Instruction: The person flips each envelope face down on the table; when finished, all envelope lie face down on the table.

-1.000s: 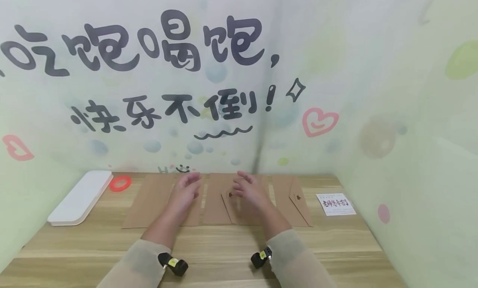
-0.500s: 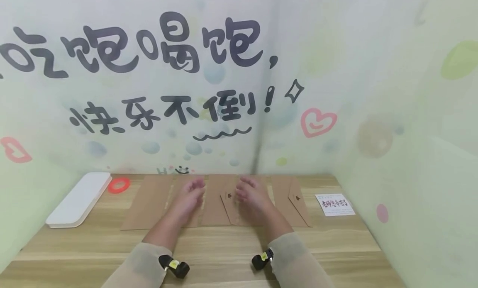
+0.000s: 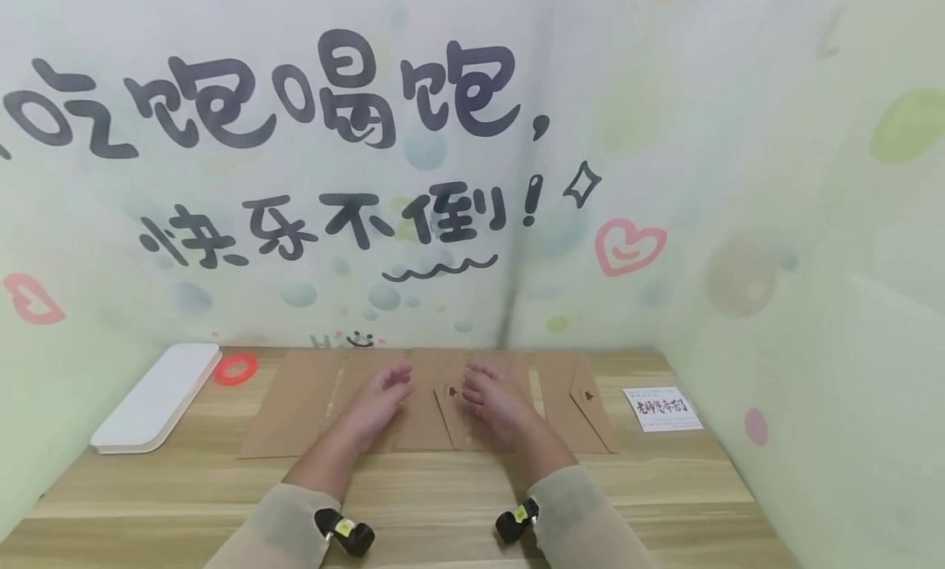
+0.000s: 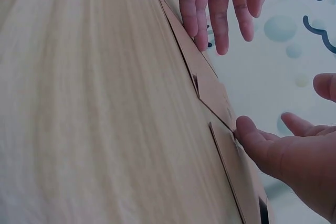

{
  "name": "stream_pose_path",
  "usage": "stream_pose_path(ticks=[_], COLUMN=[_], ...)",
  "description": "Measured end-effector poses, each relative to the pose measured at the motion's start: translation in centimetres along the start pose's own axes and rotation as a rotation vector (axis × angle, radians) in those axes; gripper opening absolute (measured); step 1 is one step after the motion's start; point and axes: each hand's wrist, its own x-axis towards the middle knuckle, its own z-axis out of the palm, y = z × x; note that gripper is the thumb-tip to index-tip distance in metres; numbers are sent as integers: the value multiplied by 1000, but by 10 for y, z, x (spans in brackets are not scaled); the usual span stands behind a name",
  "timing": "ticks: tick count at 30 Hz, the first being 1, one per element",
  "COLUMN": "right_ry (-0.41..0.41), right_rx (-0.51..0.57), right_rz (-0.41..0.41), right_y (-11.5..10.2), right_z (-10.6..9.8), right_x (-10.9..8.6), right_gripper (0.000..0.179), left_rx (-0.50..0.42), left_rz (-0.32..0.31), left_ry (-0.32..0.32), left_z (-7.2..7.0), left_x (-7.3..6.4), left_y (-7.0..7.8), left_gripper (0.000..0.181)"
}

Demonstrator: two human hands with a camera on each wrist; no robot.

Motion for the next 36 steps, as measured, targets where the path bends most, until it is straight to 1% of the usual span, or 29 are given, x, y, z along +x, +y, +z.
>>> stream_pose_path(ticks=[4, 9, 11, 15, 20, 26, 30, 33, 36], right_ry=[12, 74, 97, 111, 95, 64, 52, 46, 44], right_rx=[16, 42, 50, 59, 32, -2, -12, -14, -20], right_rz=[-4, -7, -16, -39, -62, -96, -93, -82, -84], right_y=[0, -1, -1, -3, -5, -7, -8, -9, -9], right_z=[0, 0, 0, -1, -2, 3, 9, 13, 16], right_x=[0, 0, 0, 1, 2, 0, -2, -2, -3], right_gripper=[64, 59, 57, 54, 56, 54, 51, 50, 50], left_rx=[-9, -38, -41, -59, -83, -73, -69, -68, -70], left_rz=[-1, -26, -21, -8, -4, -7, 1, 10, 34], left_ry=[-8, -15, -21, -40, -71, -111, -133, -150, -165], left_z=[-1, -2, -3, -2, 0, 5, 8, 11, 13], left_x=[1, 2, 2, 0, -2, -4, -5, -5, -5], left_y=[-1, -3, -3, -2, -1, 1, 2, 0, -1], left_gripper=[50, 49, 48, 48, 47, 50, 55, 55, 57])
